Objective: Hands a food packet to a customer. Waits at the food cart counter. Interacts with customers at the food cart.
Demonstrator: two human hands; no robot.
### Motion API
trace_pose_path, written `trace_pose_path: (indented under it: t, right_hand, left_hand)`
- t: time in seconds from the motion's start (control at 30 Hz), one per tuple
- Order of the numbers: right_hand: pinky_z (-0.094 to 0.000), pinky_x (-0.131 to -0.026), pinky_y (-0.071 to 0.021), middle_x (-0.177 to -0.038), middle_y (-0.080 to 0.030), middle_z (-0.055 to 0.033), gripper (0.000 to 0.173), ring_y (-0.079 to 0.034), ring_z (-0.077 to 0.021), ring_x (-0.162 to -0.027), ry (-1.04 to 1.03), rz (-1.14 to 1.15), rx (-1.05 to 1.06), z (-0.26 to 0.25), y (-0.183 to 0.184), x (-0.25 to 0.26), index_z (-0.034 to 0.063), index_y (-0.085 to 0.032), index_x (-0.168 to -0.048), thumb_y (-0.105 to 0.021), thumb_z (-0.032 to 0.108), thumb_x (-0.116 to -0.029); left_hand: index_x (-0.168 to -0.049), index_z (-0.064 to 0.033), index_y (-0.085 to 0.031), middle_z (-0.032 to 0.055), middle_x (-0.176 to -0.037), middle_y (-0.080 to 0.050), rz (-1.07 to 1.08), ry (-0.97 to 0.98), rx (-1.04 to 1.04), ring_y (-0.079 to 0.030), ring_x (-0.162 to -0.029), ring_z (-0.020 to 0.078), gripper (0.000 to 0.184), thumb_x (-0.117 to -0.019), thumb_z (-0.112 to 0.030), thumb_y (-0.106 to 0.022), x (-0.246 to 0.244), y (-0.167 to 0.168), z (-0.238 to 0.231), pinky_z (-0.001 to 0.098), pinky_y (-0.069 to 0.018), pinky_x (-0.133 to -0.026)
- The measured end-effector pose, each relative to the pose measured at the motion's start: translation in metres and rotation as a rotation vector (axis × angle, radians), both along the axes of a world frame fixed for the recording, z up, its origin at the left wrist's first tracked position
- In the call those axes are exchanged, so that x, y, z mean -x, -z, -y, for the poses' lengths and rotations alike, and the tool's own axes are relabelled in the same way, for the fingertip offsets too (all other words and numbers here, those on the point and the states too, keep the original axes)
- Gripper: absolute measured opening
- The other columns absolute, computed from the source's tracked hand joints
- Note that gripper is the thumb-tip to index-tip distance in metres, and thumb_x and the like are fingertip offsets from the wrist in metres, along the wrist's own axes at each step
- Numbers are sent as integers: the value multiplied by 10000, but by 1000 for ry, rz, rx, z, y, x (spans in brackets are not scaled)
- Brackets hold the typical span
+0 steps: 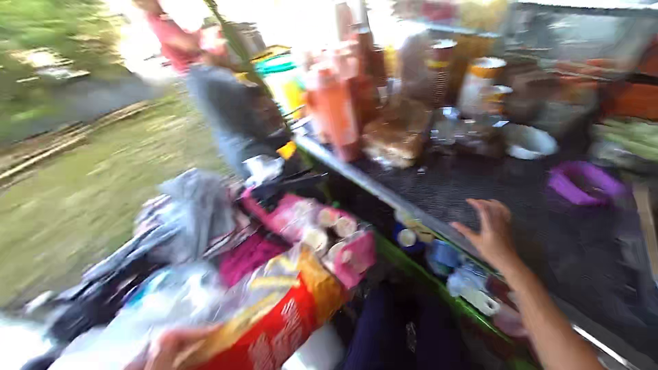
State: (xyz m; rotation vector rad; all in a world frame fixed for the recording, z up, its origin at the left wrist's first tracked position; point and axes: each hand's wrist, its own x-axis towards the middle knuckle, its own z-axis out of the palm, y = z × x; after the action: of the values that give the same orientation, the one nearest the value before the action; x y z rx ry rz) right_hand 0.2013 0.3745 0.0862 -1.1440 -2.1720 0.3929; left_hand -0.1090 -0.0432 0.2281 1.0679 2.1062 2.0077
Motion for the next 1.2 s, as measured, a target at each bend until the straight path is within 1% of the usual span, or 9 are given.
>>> trace_pose_path:
  t: [0.1,0.27,0.43,0.53,0.63,0.83,0.93,1.0,1.2]
  right_hand:
    - [-781,-1120,-264,-1409,-541,-353,802,-371,-632,-1380,-65,-18,-36,5,-3,0,-25,-579,-1402,-697,583,-891]
    - [-803,-1086,-267,-1418,-516,-366,776,-332,-663,-1382,-84,35,-94,31,-4,-9,23,-586,-1410,-639,617,-913]
    - [-814,-1086,-238,-1485,-465,-351,985,-279,-662,-1416,-12,158,-75,51,5,-31,90,-538,-1481,-710,740,-761]
    - [-822,-1091,-227,-1556,-398,-328,1000,-243,-647,-1446,-34,284,-61,52,6,-30,169,-480,-1542,-921,473,-697]
    - [-793,-1108,-242,-1582,-376,-306,969,-244,-617,-1464,4,370,-33,50,7,-24,203,-449,-1565,-932,245,-726]
    - [-763,-1142,-217,-1596,-379,-270,916,-278,-565,-1477,42,405,25,46,7,-20,216,-465,-1554,-911,265,-755]
    - [-753,-1143,-228,-1585,-391,-278,914,-330,-563,-1451,41,406,25,44,8,-21,211,-470,-1551,-913,268,-753]
    - [-744,-1142,-240,-1585,-396,-270,918,-343,-551,-1450,49,418,19,43,9,-20,216,-468,-1553,-914,271,-752]
    - [-744,-1126,-264,-1562,-429,-268,945,-382,-547,-1427,61,410,-29,41,15,-20,215,-497,-1531,-945,253,-701]
  left_hand:
    - [-1004,-146,-694,-79,-913,-746,12,-143,-46,-713,-863,60,283,-1090,-149,-424,16,-30,1,270,-603,-835]
    - [-979,-196,-673,-111,-868,-733,35,-248,-23,-711,-813,35,246,-1093,-247,-462,47,-84,7,244,-616,-764]
    - [-1008,-206,-650,-128,-884,-724,-105,-253,-57,-711,-847,30,198,-1084,-302,-494,110,-121,21,247,-605,-811]
    - [-1022,-187,-639,-104,-888,-723,-120,-229,-107,-718,-868,60,188,-1079,-303,-502,147,-141,18,291,-606,-846]
    - [-998,-180,-635,-82,-860,-729,-84,-223,-139,-727,-844,87,186,-1077,-273,-495,176,-157,4,309,-616,-821]
    - [-944,-186,-612,-72,-799,-707,-28,-230,-156,-715,-766,89,179,-1069,-244,-497,205,-183,-28,292,-613,-749]
    - [-1024,-158,-562,-66,-832,-676,-9,-248,-180,-703,-791,89,129,-1081,-232,-473,207,-197,-42,302,-606,-786]
    - [-989,-164,-546,-72,-804,-649,-11,-268,-202,-683,-771,80,126,-1073,-204,-461,208,-208,-53,300,-595,-776]
    - [-979,-138,-534,-48,-798,-589,22,-238,-263,-627,-747,73,260,-1113,-197,-320,240,-234,-97,272,-560,-764]
